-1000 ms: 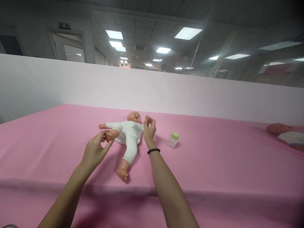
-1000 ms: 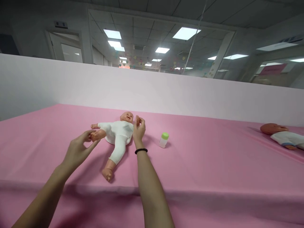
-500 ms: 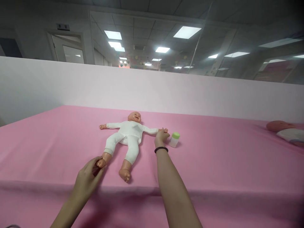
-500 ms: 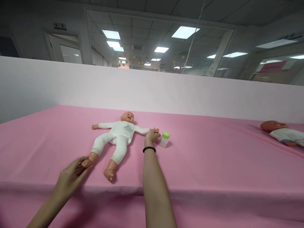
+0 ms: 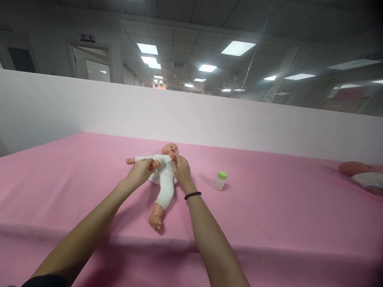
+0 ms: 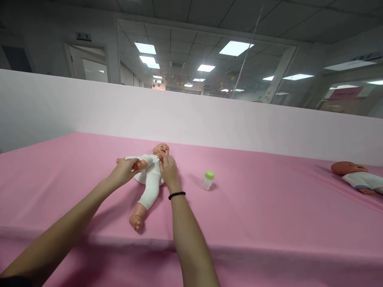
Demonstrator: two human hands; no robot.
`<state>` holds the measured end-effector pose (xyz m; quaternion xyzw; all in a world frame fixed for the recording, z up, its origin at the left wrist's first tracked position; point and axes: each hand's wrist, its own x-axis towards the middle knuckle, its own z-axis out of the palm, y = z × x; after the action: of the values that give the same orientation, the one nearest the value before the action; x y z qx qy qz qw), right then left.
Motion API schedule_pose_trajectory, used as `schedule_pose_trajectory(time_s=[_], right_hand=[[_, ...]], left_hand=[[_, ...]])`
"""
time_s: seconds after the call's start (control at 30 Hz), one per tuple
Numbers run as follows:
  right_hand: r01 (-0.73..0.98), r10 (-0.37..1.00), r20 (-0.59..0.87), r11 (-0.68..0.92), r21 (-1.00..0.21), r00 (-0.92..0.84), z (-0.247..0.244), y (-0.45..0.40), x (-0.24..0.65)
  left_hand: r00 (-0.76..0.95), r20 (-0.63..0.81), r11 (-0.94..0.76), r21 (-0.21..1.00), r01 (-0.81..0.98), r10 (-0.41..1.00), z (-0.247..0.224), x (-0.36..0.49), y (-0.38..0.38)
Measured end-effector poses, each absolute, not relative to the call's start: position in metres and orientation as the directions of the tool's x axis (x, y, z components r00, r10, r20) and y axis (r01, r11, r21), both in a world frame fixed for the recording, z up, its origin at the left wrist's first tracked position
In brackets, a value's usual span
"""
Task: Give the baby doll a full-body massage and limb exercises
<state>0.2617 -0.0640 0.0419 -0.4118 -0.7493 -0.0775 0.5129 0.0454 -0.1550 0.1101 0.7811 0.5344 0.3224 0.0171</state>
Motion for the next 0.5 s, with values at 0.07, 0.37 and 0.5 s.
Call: schedule_pose_trajectory(time_s=[0.07, 0.37, 0.5], right_hand=[[0.682, 0.554, 0.788, 0.687, -0.251, -0.268, 0.04, -0.065, 0.261], [0.614, 0.577, 0.817, 0.64, -0.462, 0.014, 0.045, -0.065, 0.263], [0.362, 0.576, 0.661, 0.556, -0.748, 0.481, 0.055, -0.058, 0.277]], left_hand=[[0.262, 0.447, -0.435, 0.345, 0.832, 0.855, 0.11, 0.057, -0.144], [0.204, 0.525, -0.464, 0.429, 0.775, 0.826, 0.109, 0.047, -0.165], [0.067, 0.587, -0.454, 0.544, 0.706, 0.807, 0.102, 0.027, -0.217]])
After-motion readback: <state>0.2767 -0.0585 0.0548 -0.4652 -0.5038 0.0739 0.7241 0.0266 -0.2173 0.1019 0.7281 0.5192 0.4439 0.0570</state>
